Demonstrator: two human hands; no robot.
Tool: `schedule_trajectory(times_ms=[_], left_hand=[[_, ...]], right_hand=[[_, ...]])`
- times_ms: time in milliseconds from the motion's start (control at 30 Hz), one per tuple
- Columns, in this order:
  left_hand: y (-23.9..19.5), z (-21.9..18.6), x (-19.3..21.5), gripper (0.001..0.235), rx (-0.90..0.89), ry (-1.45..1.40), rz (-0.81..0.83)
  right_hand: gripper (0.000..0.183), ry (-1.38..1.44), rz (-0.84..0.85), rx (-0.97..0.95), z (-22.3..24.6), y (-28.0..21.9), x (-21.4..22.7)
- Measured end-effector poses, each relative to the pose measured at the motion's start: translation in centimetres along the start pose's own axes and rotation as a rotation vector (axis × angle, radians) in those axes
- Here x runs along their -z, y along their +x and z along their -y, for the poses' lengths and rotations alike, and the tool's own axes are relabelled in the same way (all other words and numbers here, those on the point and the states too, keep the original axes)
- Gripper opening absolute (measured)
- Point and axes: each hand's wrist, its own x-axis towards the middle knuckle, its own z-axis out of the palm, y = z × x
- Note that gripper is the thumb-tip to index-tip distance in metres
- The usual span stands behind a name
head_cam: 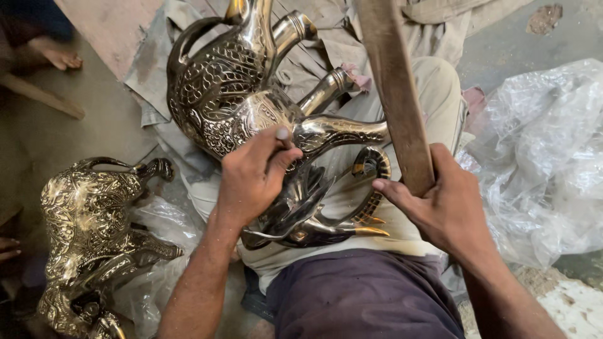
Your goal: The person uses a wooden mallet and a metal chisel to engrave intricate patterns onto a silver-colored metal elephant statue. The person repeatedly strikes the chisel to create detailed designs on the statue's surface.
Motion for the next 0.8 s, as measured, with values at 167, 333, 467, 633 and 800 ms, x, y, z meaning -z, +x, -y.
schedule_trajectory(times_ms=[167,333,467,633,800], left_hand=[[0.1,0.3,-0.7,0.035,-0.076,0.023,-0.007],[0.4,0.4,-0.6,0.034,-0.060,0.065,0.040],[0.0,0.4,-0.9,0.027,-0.054,0.095,0.059],[0.2,0.1,-1.0,0.030,0.000,0.063,0.065],[0.4,-0.1,-0.8,0.024,-0.027,0.127,0.069]], right_hand=[[0.063,0.284,-0.278,0.388,0.8,0.3,0.6],[0.048,0.054,-0.222,0.473,0.8,1.5,0.9],[0.047,0.185,-0.087,0.422,0.6,1.8,0.2],[0.041,-0.015,-0.179,0.509,1.4,2.6,0.4],[0.043,-0.040,-0.228,0.566,1.5,2.7,-0.1]])
